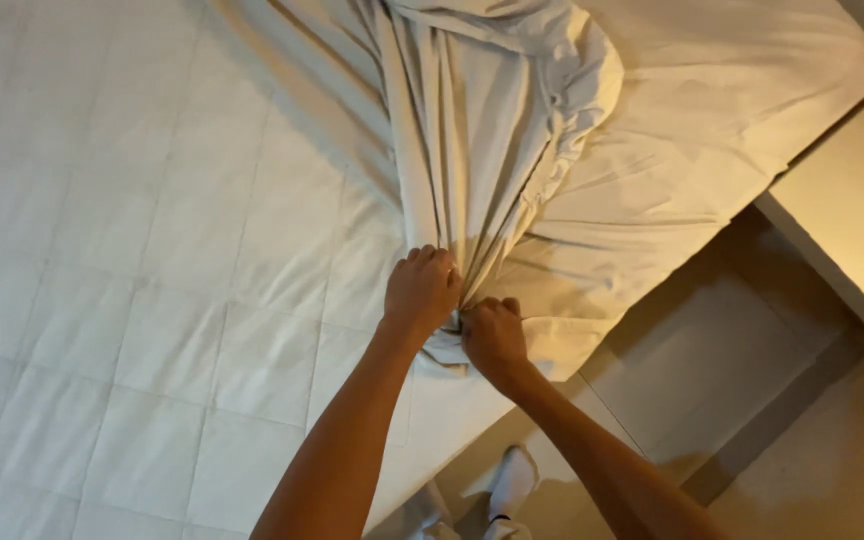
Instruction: The person pulls a white fitted sheet over a mattress, tucking the elastic edges under the corners and sides. They work around the bed to smooth the fabric and secure the sheet in place.
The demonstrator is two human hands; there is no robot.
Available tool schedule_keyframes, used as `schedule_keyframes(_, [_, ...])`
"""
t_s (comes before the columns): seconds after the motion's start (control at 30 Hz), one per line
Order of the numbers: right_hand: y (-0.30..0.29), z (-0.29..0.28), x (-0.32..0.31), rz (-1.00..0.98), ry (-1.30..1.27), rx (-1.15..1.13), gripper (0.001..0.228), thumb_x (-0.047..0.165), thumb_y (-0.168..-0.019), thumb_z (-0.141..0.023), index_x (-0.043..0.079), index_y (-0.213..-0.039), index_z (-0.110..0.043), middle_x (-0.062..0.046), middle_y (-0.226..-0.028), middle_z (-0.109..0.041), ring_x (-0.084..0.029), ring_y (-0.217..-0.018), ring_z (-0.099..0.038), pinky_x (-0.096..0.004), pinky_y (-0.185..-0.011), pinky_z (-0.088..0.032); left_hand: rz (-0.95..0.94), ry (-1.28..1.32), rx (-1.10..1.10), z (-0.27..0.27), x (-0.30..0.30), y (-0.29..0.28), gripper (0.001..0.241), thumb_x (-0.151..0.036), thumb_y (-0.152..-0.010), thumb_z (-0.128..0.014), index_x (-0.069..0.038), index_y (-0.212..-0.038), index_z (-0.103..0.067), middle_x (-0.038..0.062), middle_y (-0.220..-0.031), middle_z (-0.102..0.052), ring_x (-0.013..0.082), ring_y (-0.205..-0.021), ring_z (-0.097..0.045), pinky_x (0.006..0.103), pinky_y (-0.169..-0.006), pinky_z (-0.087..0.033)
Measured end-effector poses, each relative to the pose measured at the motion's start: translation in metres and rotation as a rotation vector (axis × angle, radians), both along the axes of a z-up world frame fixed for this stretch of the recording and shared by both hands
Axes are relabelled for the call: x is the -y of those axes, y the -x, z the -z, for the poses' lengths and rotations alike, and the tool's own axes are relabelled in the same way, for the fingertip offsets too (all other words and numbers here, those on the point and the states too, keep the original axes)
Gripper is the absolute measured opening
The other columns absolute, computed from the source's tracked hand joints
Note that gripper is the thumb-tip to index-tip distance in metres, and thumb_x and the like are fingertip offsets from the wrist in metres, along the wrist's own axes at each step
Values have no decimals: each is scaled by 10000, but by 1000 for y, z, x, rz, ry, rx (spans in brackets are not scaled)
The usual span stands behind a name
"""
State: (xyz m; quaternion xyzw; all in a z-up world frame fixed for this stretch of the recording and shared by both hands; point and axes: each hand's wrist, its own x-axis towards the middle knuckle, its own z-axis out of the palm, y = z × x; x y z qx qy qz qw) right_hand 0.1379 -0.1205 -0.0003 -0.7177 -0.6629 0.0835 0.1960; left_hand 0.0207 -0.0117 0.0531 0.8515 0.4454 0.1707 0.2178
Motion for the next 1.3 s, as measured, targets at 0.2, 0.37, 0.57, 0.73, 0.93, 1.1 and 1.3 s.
schedule_keyframes(0.2, [-16, -13, 5, -34, 114, 95, 126, 148, -814, -637, 124, -725, -724, -113, -798, -721, -298, -842, -675, -462, -842, -446, 30, -17, 56, -1, -1, -29, 216, -203, -878, -630, -40, -996, -708, 148, -1044, -700, 353, -1044, -630, 504, -901, -496])
schedule_keyframes(0.37, [-36, -53, -14, 64, 162, 69, 190, 244, -888, -636, 130, -778, -742, -109, -810, -729, -310, -824, -673, -486, -802, -443, 53, 22, -17, -7, -15, -48, 214, -210, -901, -630, -39, -1003, -707, 160, -1072, -692, 362, -1079, -622, 501, -926, -486])
schedule_keyframes(0.57, [-103, -44, -72, 208, 22, 132, 277, 348, -953, -633, 86, -966, -721, -150, -883, -725, -343, -854, -684, -519, -808, -460, 49, 14, -75, -12, -39, -79, 277, -196, -852, -654, -34, -1074, -682, 168, -1115, -678, 368, -1111, -613, 497, -942, -480])
schedule_keyframes(0.73, [-165, -33, -119, 284, -68, 160, 367, 367, -979, -633, 56, -1174, -653, -157, -949, -714, -359, -893, -686, -534, -802, -458, 47, 10, -113, -2, -58, -125, 358, -218, -847, -673, -42, -1158, -651, 172, -1151, -663, 376, -1121, -605, 491, -949, -477])
schedule_keyframes(0.93, [-215, -26, -168, 285, 63, 133, 556, 366, -936, -640, 45, -1382, -550, -192, -1012, -699, -381, -942, -660, -553, -840, -455, 21, 46, -127, 27, -89, -179, 438, -228, -821, -682, -22, -1203, -627, 184, -1174, -656, 381, -1126, -584, 503, -934, -449])
schedule_keyframes(1.1, [-233, -3, -175, 211, 79, -19, 568, 319, -926, -680, 9, -1383, -544, -179, -1076, -728, -400, -1060, -631, -534, -902, -458, -30, 5, -167, 59, -86, -206, 274, -180, -883, -609, -69, -1121, -686, 158, -1158, -694, 373, -1131, -594, 498, -1009, -442])
schedule_keyframes(1.3, [-237, 8, -176, 319, 66, -278, 283, 164, -892, -647, 84, -1145, -747, -152, -1038, -759, -371, -1041, -657, -477, -945, -498, 24, 126, -251, 61, -84, -215, 213, -141, -866, -585, -61, -1014, -715, 137, -1140, -711, 356, -1128, -613, 506, -975, -442])
